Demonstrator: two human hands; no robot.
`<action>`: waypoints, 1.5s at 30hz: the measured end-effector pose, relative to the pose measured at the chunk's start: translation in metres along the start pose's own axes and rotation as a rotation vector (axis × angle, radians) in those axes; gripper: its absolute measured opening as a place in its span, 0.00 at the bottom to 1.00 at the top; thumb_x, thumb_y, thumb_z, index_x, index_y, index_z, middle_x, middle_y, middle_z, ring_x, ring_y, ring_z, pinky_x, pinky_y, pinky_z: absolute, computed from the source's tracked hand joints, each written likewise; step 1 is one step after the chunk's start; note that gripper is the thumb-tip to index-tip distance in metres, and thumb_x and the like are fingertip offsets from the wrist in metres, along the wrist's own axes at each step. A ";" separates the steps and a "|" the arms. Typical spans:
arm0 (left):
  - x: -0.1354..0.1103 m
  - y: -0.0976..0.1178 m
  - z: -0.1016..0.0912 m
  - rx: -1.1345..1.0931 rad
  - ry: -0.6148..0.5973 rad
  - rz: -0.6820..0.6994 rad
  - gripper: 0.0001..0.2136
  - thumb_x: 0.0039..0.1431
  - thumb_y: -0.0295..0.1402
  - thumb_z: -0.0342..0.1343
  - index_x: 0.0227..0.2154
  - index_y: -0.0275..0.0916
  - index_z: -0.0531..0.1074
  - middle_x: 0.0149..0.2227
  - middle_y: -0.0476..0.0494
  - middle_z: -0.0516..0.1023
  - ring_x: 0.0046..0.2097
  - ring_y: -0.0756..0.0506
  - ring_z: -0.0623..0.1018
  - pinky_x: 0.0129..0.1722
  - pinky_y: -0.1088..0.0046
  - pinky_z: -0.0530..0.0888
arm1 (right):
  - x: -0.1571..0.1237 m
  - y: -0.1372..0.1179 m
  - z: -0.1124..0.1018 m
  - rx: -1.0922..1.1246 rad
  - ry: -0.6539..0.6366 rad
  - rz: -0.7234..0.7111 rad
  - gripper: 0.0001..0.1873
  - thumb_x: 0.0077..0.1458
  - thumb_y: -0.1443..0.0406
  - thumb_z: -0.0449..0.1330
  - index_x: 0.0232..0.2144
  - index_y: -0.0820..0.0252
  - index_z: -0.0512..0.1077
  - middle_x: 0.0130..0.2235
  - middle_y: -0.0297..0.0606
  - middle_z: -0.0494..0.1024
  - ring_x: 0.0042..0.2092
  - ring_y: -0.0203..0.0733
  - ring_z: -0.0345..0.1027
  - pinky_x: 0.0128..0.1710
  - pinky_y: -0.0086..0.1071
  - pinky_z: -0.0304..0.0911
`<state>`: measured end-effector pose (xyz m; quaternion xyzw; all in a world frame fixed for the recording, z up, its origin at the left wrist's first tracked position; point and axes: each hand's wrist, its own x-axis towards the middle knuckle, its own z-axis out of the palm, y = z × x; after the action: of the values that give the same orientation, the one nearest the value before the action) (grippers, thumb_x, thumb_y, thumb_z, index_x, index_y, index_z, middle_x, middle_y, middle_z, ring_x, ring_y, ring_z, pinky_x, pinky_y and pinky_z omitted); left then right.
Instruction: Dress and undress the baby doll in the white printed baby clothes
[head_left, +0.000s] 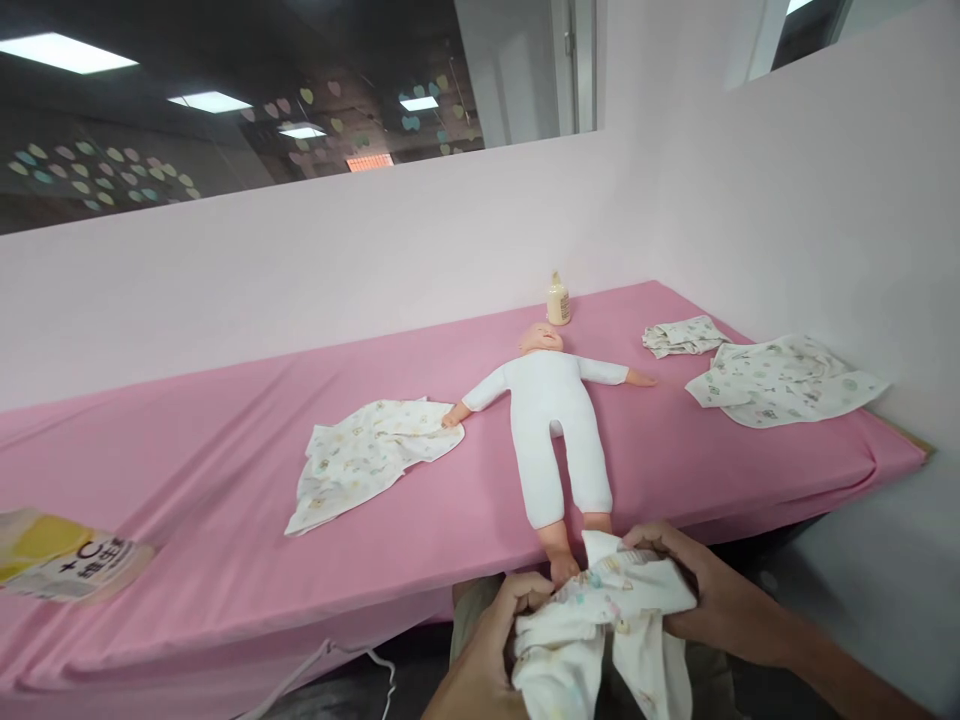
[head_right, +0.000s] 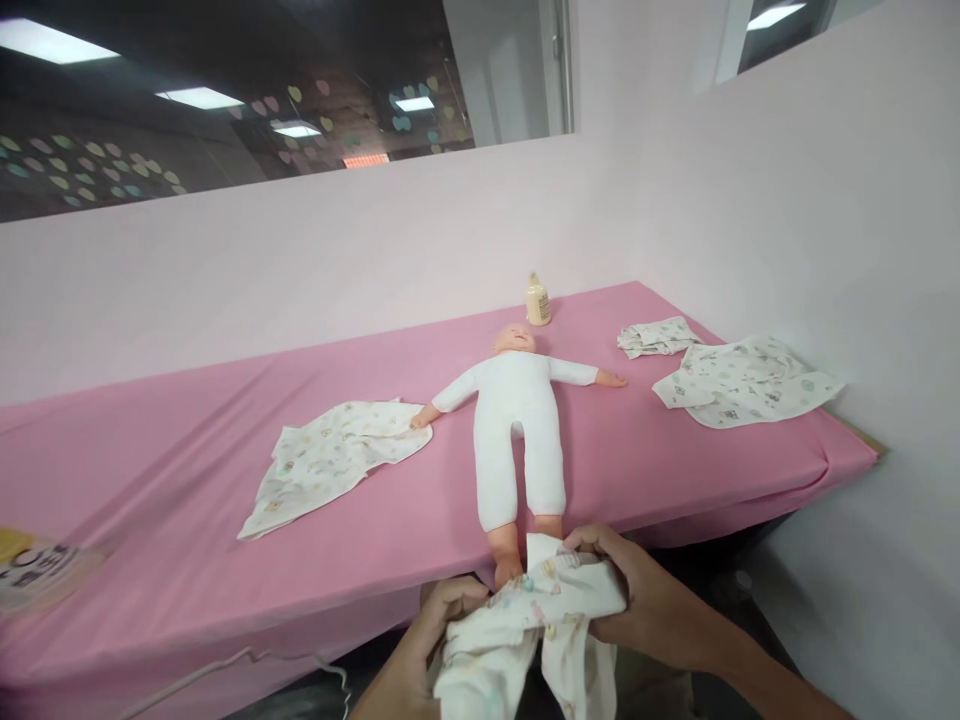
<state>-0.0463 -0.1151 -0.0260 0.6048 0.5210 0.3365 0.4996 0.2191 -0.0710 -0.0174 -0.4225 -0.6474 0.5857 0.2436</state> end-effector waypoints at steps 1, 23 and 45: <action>-0.002 0.006 -0.010 -0.015 -0.071 -0.010 0.23 0.44 0.45 0.65 0.43 0.40 0.73 0.37 0.42 0.77 0.38 0.43 0.76 0.40 0.68 0.72 | -0.004 -0.004 -0.006 -0.022 -0.050 -0.001 0.26 0.46 0.66 0.63 0.50 0.55 0.65 0.46 0.38 0.71 0.46 0.45 0.67 0.45 0.35 0.64; -0.002 0.205 -0.068 0.484 0.174 0.372 0.14 0.60 0.41 0.52 0.43 0.42 0.73 0.30 0.47 0.76 0.33 0.48 0.75 0.32 0.75 0.71 | -0.032 -0.177 -0.046 -0.687 0.420 -0.552 0.09 0.58 0.62 0.54 0.39 0.55 0.72 0.40 0.38 0.76 0.37 0.40 0.67 0.36 0.32 0.62; -0.005 0.201 0.010 0.215 0.479 0.680 0.20 0.57 0.37 0.57 0.53 0.44 0.66 0.61 0.43 0.63 0.59 0.42 0.67 0.57 0.64 0.67 | -0.021 -0.183 -0.014 -0.333 0.544 -0.648 0.23 0.54 0.66 0.56 0.53 0.56 0.64 0.46 0.41 0.73 0.49 0.46 0.67 0.48 0.42 0.63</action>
<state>0.0213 -0.1140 0.1641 0.6954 0.4254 0.5568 0.1594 0.1935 -0.0728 0.1656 -0.3699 -0.7439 0.2347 0.5046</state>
